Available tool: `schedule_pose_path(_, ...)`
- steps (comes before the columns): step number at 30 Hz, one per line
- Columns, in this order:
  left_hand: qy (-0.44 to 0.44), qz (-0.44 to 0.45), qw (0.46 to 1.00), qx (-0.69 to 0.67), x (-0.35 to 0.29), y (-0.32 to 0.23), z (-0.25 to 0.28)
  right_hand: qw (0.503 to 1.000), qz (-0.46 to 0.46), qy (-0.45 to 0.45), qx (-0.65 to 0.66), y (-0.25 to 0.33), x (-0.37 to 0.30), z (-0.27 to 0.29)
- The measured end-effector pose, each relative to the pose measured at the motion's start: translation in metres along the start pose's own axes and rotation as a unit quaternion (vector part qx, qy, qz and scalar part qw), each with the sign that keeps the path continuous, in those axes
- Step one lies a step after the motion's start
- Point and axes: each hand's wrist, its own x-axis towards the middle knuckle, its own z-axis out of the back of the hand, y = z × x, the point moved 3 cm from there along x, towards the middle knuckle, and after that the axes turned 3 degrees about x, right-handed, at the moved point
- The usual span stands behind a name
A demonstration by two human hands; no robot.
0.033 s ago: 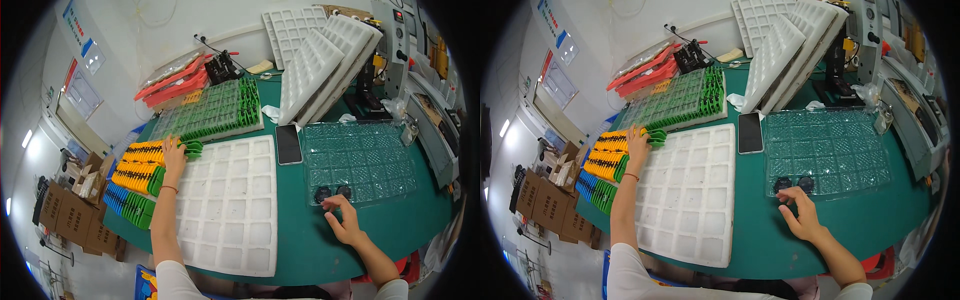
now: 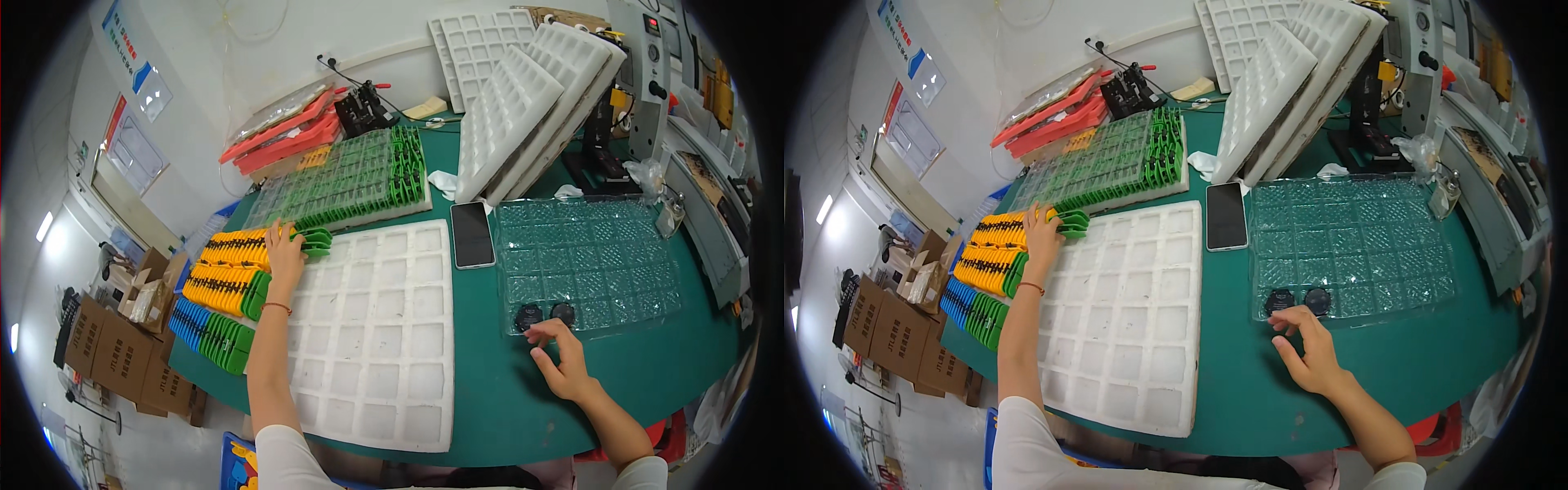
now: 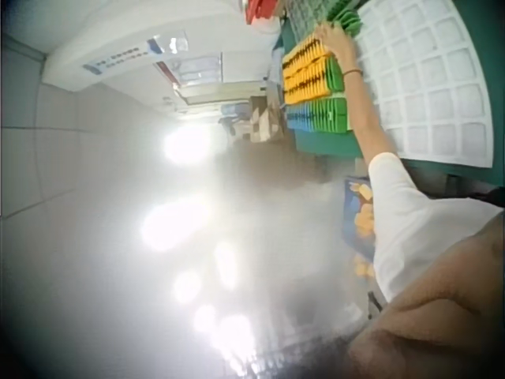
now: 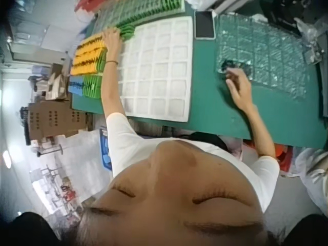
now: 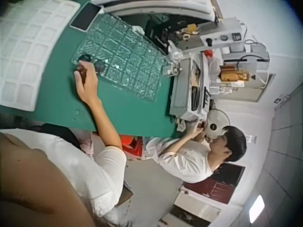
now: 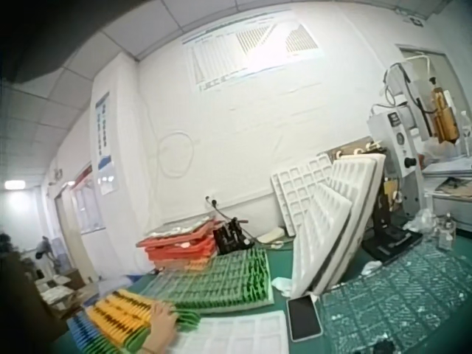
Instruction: The recorder is assembling small circular electronic components into colorful plastic housings at a factory workstation.
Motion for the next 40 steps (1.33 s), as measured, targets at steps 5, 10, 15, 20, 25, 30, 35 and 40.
schedule_pose_path(5,0.0,0.015,1.0,-0.023,0.008,-0.001,-0.001,1.0,0.014,0.021,-0.01,-0.001,-0.003,-0.002)
schedule_pose_path(10,0.036,0.032,0.999,-0.022,0.013,-0.001,-0.005,1.0,-0.01,0.018,0.009,-0.003,-0.005,-0.004)
schedule_pose_path(15,0.088,0.033,0.994,-0.063,0.013,0.009,-0.02,0.999,-0.009,0.022,0.024,-0.006,-0.006,-0.007)
schedule_pose_path(20,0.071,0.039,0.995,-0.052,0.009,0.001,-0.011,0.999,-0.01,0.031,0.02,-0.005,-0.007,-0.008)
schedule_pose_path(25,-0.013,-0.021,0.99,-0.141,0.004,-0.058,0.04,0.999,-0.008,0.032,0.016,-0.005,-0.011,-0.007)
schedule_pose_path(30,-0.015,-0.143,0.938,-0.314,-0.02,-0.202,0.136,0.999,-0.022,-0.032,0.011,-0.016,-0.013,-0.003)
schedule_pose_path(35,0.031,-0.148,0.841,-0.519,-0.062,-0.332,0.209,0.975,-0.067,-0.21,-0.002,-0.035,-0.012,0.008)
schedule_pose_path(40,0.07,0.012,0.718,-0.693,-0.072,-0.399,0.197,0.95,-0.091,-0.292,-0.068,-0.044,-0.008,0.037)
